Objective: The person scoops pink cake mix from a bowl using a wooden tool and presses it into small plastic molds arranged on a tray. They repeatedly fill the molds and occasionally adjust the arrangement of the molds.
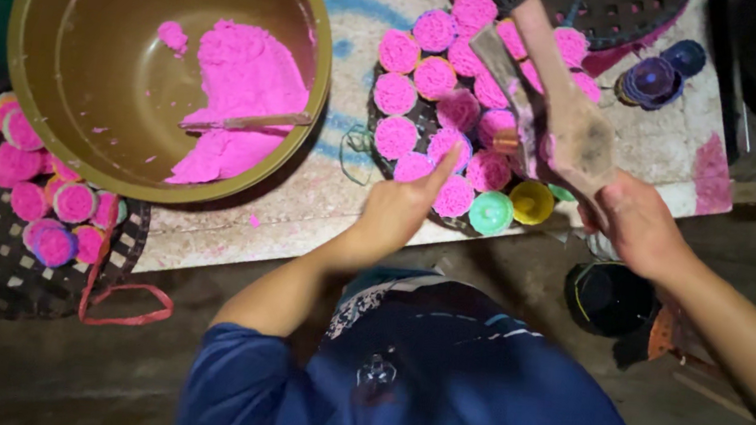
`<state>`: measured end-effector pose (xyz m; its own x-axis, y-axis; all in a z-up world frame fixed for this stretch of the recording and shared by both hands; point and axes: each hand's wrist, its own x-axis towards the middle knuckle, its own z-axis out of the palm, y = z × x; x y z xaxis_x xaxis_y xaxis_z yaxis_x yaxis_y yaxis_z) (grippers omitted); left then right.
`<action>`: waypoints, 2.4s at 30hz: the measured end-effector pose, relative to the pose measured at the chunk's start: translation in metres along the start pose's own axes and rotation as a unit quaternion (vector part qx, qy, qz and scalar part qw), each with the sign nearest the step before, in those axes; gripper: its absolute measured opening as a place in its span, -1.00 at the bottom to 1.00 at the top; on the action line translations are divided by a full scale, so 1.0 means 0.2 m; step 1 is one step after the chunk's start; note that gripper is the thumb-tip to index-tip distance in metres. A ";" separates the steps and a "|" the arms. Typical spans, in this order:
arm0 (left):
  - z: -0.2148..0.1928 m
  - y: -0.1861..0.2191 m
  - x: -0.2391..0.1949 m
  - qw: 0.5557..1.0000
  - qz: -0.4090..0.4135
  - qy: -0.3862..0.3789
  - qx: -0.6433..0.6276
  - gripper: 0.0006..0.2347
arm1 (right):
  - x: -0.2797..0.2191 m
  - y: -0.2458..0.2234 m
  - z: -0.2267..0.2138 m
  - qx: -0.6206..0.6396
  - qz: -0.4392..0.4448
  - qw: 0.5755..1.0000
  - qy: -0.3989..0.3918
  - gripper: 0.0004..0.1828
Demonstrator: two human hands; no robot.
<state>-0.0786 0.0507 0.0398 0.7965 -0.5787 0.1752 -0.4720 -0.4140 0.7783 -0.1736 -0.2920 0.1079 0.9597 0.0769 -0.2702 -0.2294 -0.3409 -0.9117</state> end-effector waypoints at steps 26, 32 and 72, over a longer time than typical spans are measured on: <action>0.27 0.24 0.48 0.465 -0.036 -0.025 -0.884 -0.58 | -0.35 -0.22 0.24 -0.217 0.141 0.965 0.032 -0.42; 0.20 0.22 0.54 0.498 -0.015 -0.013 -0.867 -0.56 | -0.28 -0.27 0.30 -0.233 0.090 0.966 0.067 -0.46; 0.13 0.38 0.59 0.520 -0.002 0.004 -0.854 -0.62 | -0.26 -0.20 0.17 -0.210 0.012 0.969 0.128 -0.53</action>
<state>-0.0313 -0.0680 0.1040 0.8003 -0.5754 0.1685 0.5497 0.8164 0.1770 -0.2207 -0.2499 0.1482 0.9760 -0.1533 -0.1549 -0.2179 -0.6947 -0.6855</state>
